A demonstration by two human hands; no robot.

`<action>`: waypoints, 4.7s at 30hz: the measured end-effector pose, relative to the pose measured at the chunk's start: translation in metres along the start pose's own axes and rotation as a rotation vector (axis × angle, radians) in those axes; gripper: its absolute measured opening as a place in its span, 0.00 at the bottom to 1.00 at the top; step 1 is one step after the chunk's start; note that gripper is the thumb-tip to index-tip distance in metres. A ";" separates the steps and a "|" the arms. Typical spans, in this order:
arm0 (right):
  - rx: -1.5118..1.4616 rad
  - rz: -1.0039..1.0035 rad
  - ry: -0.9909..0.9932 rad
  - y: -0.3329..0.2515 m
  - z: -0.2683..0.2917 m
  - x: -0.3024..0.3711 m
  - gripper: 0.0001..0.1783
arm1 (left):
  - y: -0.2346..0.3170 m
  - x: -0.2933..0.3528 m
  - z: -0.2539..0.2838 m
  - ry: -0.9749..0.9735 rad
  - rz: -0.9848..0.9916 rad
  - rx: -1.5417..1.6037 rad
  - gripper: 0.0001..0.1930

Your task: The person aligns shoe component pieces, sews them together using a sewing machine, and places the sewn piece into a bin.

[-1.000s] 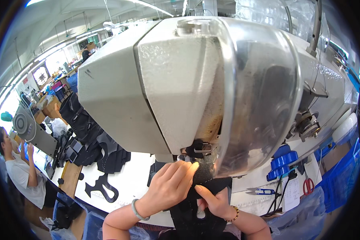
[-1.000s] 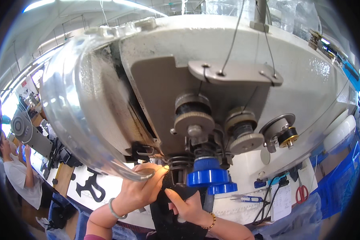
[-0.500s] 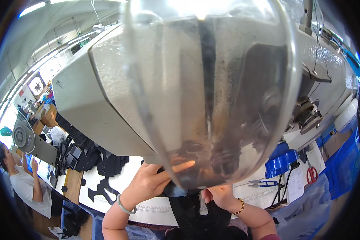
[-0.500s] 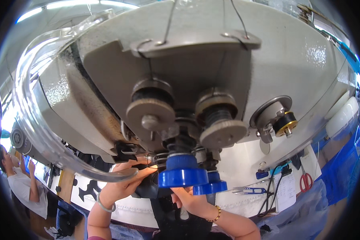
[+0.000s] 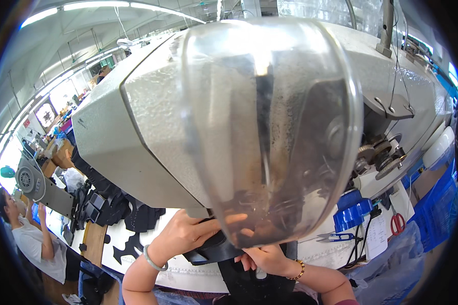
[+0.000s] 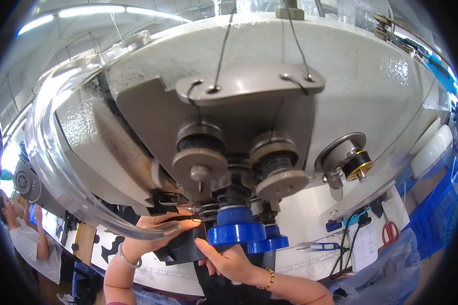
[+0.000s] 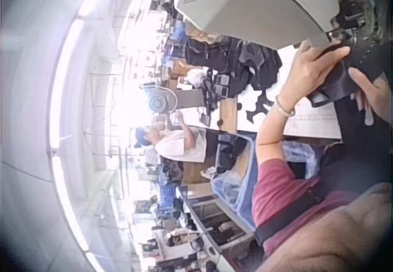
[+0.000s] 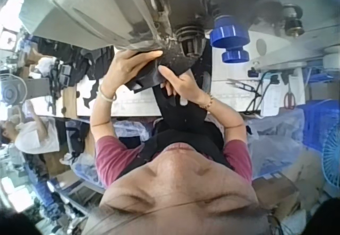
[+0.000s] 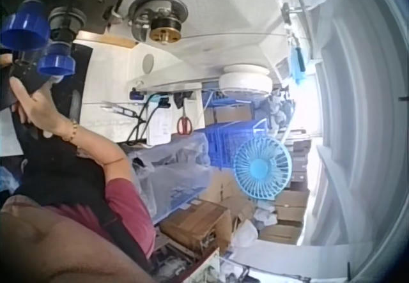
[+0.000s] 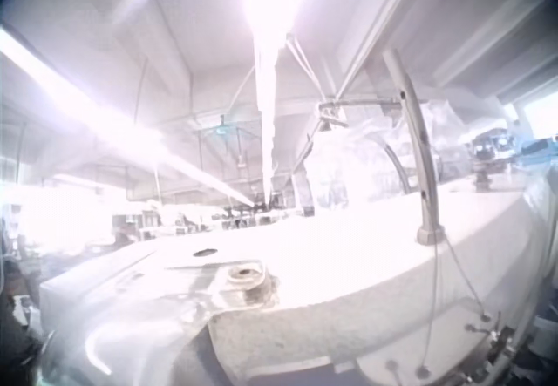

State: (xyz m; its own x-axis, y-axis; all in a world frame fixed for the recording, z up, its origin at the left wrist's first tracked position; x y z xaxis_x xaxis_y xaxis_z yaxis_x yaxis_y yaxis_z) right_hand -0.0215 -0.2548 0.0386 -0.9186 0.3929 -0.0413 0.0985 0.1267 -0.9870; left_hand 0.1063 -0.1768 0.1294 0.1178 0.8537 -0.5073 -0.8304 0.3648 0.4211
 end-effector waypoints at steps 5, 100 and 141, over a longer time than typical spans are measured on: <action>0.058 -0.021 0.021 -0.013 0.002 0.001 0.18 | -0.001 -0.002 0.001 -0.016 0.055 0.020 0.21; 0.140 -0.162 -0.062 -0.039 0.102 0.022 0.12 | 0.015 0.021 -0.052 0.149 -0.495 -0.216 0.17; -0.094 0.114 0.227 -0.021 0.119 -0.014 0.15 | -0.001 0.006 -0.046 0.342 -0.431 -0.243 0.18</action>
State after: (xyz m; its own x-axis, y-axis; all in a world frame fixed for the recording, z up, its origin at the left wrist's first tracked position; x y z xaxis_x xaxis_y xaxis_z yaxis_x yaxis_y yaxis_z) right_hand -0.0561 -0.3713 0.0417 -0.7911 0.6026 -0.1047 0.2411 0.1500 -0.9588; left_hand 0.0829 -0.1897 0.0911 0.3229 0.4647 -0.8245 -0.8522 0.5217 -0.0397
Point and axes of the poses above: each hand's wrist, its own x-axis away from the middle knuckle, its own z-axis out of the back of the hand, y = z × x, the point moved 4 cm from there along -x, towards the middle knuckle, and after that the axes turned 12 degrees about x, right-handed, at the moved point
